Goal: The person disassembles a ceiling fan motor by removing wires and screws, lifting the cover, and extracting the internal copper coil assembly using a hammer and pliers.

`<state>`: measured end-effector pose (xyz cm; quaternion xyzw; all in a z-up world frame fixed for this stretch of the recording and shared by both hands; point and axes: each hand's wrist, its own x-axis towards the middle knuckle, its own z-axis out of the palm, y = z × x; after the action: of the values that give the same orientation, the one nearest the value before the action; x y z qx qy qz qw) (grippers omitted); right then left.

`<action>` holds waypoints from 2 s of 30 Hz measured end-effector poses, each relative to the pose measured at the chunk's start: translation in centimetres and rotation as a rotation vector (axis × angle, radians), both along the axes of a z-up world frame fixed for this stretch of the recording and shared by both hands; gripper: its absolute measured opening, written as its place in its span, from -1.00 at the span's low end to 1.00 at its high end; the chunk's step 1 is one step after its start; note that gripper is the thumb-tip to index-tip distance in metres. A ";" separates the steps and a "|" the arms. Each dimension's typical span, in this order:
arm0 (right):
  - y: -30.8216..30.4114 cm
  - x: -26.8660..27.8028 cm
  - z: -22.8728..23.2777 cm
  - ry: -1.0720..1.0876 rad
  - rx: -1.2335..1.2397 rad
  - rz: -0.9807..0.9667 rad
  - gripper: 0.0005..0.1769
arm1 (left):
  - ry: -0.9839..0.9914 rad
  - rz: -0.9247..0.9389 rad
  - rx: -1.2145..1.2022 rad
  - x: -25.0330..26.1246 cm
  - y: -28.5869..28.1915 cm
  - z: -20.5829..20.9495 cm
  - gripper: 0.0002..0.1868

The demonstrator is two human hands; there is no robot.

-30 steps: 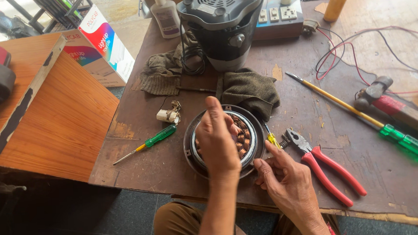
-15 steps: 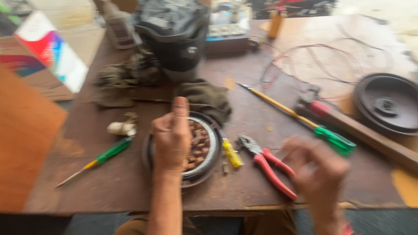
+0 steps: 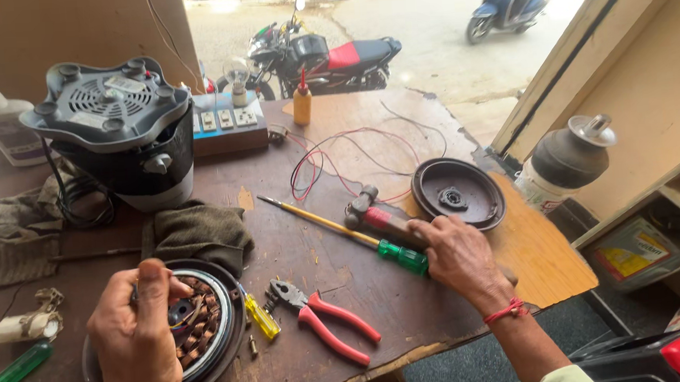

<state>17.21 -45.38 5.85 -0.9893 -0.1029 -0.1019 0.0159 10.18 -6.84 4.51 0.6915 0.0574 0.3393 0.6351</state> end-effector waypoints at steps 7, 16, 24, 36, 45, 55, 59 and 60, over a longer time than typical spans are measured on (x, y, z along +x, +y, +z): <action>-1.5 0.2 -0.1 -0.017 0.047 0.061 -0.43 | 0.029 -0.009 -0.220 -0.1 -2.2 0.9 -0.61; 2.4 -5.9 -2.1 0.153 1.002 0.071 -0.28 | 0.026 0.226 0.000 2.1 -0.7 -0.2 -0.37; 10.2 -13.1 -3.0 -0.105 0.742 0.390 -0.31 | 0.012 0.316 0.172 1.5 0.9 -0.3 -0.34; 12.1 -13.3 -1.5 -0.054 0.700 0.378 -0.33 | -0.077 0.242 0.278 0.6 3.0 1.4 -0.38; 13.3 -14.2 -1.7 -0.184 0.699 0.419 -0.29 | -0.077 0.105 0.032 0.0 3.3 3.8 -0.38; 12.5 -12.6 -4.5 -0.148 0.590 0.549 -0.21 | -0.144 0.097 0.430 1.4 3.3 4.1 -0.44; 10.3 -14.0 -8.5 -0.106 0.614 0.312 -0.23 | -0.076 0.109 0.255 0.4 4.0 3.2 -0.46; 8.9 -12.8 -8.7 0.019 0.628 0.371 -0.17 | 0.010 0.049 0.075 0.4 4.0 3.3 -0.42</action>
<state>4.41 -36.49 -2.89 -0.9015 -0.2444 -0.1150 0.3381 10.53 -2.89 7.81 0.7151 0.0649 0.3532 0.5997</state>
